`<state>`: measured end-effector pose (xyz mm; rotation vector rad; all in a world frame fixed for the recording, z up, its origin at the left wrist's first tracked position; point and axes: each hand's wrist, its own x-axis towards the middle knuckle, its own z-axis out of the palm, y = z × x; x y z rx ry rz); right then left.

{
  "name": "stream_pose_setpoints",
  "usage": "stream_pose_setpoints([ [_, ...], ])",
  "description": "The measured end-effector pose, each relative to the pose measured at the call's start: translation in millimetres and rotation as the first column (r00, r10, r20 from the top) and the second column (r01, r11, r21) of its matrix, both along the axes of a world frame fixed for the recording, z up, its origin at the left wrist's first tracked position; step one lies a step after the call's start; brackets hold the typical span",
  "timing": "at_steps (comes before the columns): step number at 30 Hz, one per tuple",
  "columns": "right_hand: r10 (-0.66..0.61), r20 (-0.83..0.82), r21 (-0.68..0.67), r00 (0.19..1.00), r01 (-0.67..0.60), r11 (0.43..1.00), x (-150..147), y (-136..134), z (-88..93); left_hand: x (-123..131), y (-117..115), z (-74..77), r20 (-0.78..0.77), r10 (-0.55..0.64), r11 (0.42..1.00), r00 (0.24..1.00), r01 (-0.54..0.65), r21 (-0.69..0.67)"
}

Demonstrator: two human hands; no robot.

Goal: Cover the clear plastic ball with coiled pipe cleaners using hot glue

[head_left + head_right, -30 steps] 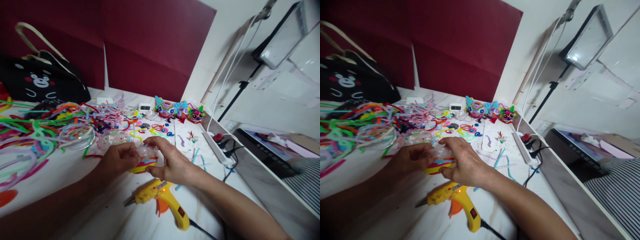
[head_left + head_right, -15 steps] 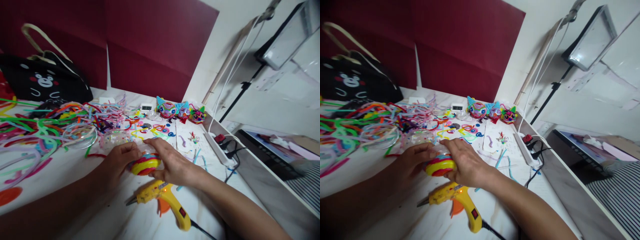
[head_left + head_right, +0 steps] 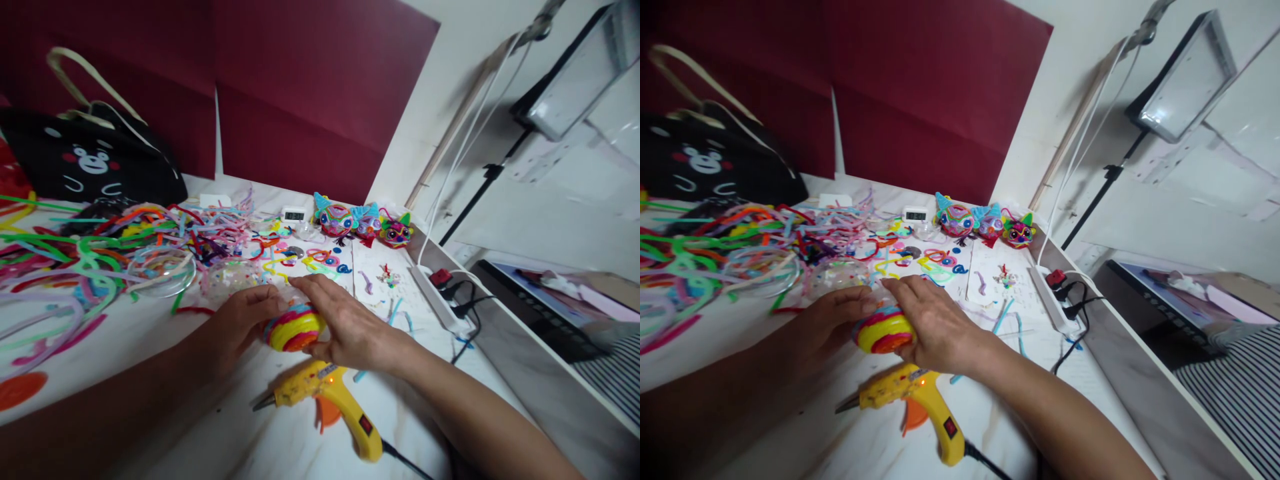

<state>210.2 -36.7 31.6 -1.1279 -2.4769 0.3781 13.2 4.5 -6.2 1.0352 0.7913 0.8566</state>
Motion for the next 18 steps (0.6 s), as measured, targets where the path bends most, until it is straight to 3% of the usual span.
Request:
stream_pose_setpoints([
  [10, -0.011, 0.056, 0.095, 0.998, 0.006, 0.995, -5.1, -2.5, -1.8, 0.6, -4.3, 3.4, 0.006, 0.044, 0.999, 0.999, -0.044, 0.026],
  [18, 0.01, 0.018, 0.083, 1.0, -0.011, 0.996, 0.0, -0.6, -0.5, 3.9, -8.4, 7.8, 0.051, 0.074, 0.997, 0.996, -0.074, -0.008],
])
